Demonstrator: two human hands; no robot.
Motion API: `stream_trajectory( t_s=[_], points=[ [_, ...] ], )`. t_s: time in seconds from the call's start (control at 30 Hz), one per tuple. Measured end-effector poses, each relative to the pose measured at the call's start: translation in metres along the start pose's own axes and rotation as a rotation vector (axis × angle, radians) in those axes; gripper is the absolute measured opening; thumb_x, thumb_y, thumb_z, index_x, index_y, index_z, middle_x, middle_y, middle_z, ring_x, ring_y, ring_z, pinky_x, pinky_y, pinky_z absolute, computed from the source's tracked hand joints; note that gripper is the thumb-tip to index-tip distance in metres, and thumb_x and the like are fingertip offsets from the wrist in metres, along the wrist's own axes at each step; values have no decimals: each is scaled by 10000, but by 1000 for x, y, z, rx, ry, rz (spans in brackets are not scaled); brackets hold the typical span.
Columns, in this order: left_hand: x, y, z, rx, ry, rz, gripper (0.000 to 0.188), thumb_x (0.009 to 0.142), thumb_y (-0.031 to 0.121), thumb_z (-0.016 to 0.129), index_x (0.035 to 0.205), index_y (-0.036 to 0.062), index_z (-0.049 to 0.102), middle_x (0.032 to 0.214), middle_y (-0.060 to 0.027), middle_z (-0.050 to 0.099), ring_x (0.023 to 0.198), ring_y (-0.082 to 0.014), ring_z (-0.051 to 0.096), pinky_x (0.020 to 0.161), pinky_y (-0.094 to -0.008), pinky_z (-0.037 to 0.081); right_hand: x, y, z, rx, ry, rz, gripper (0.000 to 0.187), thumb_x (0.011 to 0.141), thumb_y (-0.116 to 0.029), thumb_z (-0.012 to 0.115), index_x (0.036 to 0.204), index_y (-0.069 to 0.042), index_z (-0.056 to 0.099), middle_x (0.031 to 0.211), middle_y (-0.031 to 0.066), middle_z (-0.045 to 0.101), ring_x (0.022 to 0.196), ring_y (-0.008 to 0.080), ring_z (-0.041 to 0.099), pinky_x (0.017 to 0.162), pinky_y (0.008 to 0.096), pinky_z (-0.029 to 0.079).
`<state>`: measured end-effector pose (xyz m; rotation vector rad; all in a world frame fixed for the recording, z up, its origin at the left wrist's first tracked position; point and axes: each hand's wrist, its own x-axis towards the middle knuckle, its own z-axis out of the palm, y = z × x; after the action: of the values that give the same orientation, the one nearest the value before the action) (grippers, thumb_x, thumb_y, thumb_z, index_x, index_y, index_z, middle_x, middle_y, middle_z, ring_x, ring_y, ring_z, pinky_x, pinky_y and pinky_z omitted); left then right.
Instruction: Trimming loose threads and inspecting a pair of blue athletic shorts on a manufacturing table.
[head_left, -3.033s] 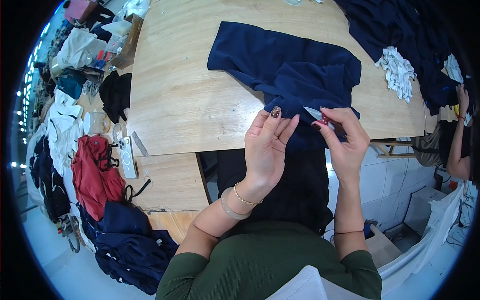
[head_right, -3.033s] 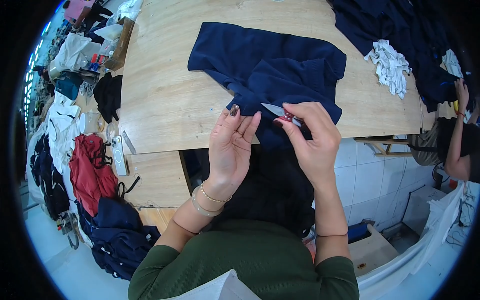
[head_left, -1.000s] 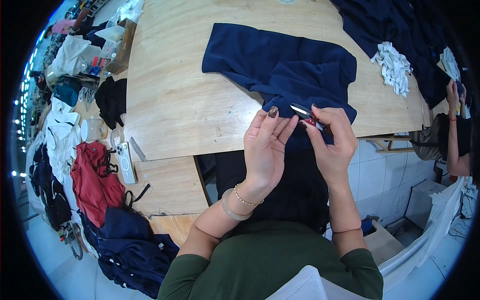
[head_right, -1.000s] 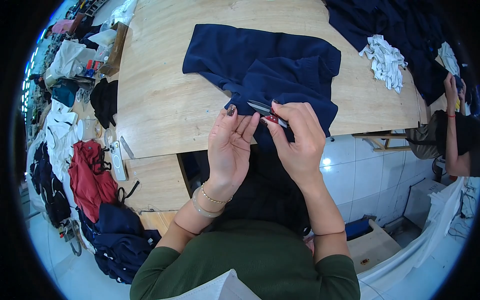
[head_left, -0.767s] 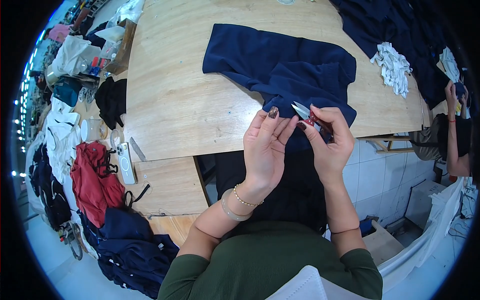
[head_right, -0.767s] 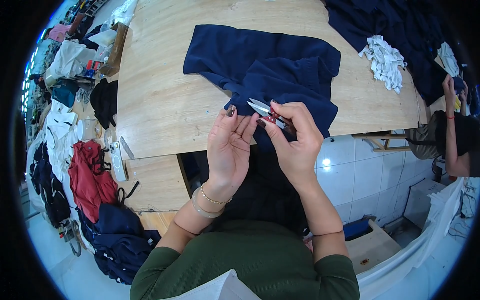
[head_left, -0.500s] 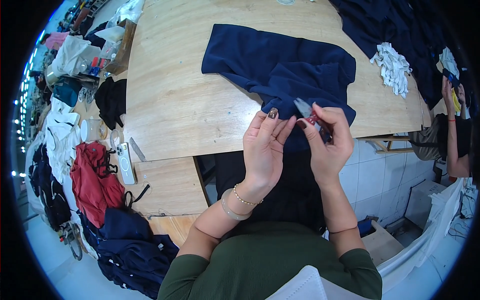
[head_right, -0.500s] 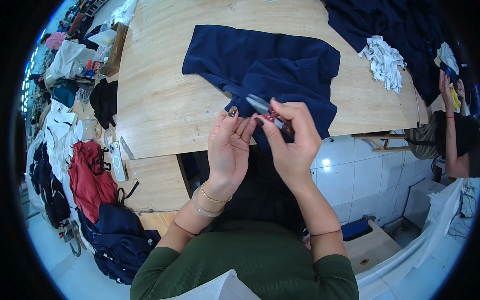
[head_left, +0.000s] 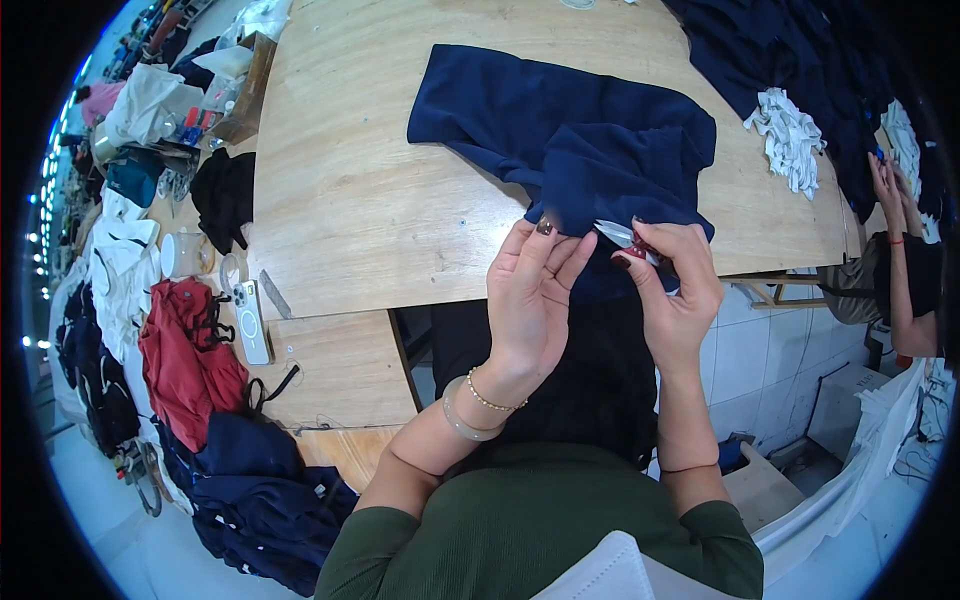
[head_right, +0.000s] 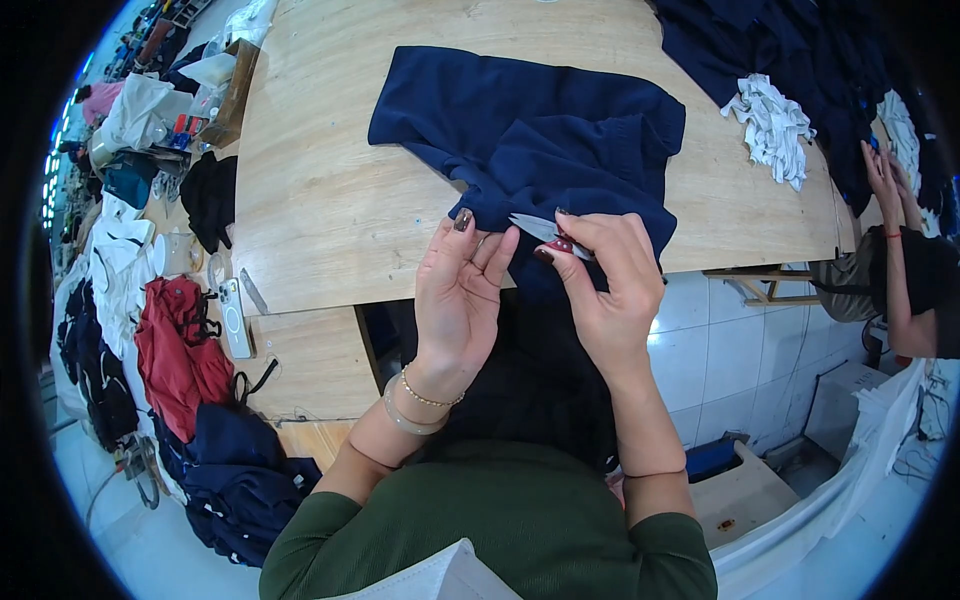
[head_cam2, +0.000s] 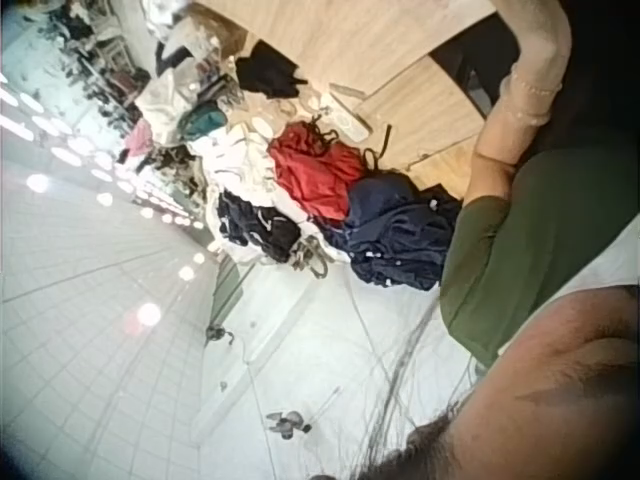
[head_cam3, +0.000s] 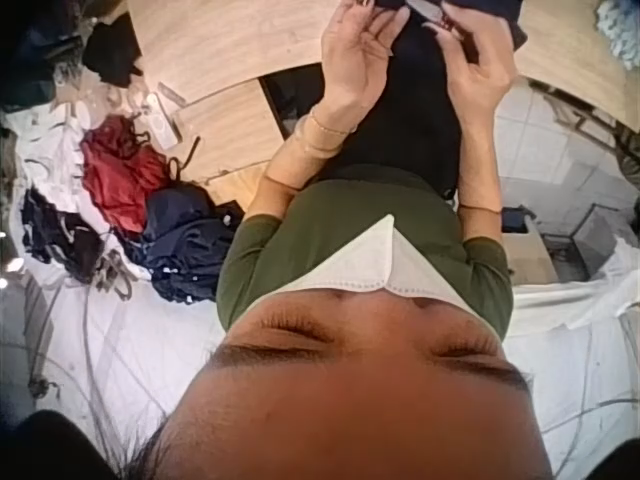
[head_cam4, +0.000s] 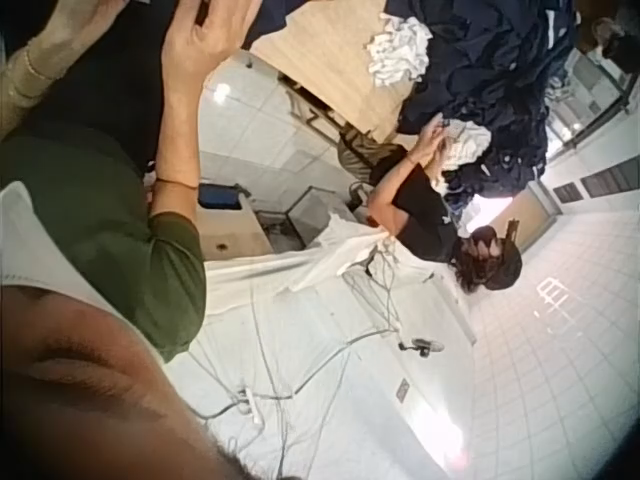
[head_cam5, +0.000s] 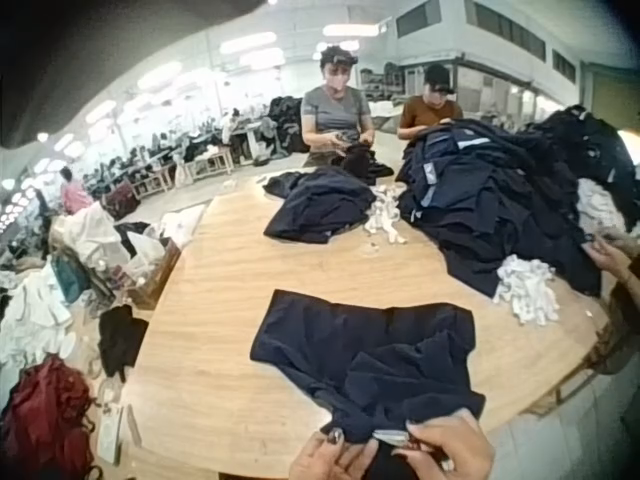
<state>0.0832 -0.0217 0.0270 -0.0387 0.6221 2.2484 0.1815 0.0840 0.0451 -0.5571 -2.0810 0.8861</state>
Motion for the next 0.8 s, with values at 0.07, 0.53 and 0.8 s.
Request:
stream_trajectory(
  t_s=[0.07, 0.53, 0.8],
  points=[
    [0, 0, -1, -11, -6, 4, 124, 1015, 109, 540, 1083, 25, 601, 1049, -74, 692, 988, -175, 696, 975, -336, 556, 2, -1, 4, -5, 22, -24, 272, 742, -3, 795, 999, 10, 707, 884, 108, 692, 788, 225, 605, 676, 291, 479],
    [1, 0, -3, 2, -9, 2, 127, 1008, 76, 525, 1092, 7, 590, 1101, -110, 676, 1047, -194, 678, 993, -352, 546, 2, 4, 7, 39, 28, -15, 277, 755, 47, 768, 1016, 9, 685, 940, 99, 665, 822, 190, 624, 707, 280, 497],
    [1, 22, -75, 715, 115, 11, 346, 936, -40, 493, 1277, -83, 527, 1211, -141, 587, 1180, -236, 588, 970, -351, 539, -13, 49, -24, 131, 108, 333, 202, 960, -82, 620, 1145, -2, 608, 1100, 75, 639, 960, 132, 594, 868, 263, 471]
  ],
)
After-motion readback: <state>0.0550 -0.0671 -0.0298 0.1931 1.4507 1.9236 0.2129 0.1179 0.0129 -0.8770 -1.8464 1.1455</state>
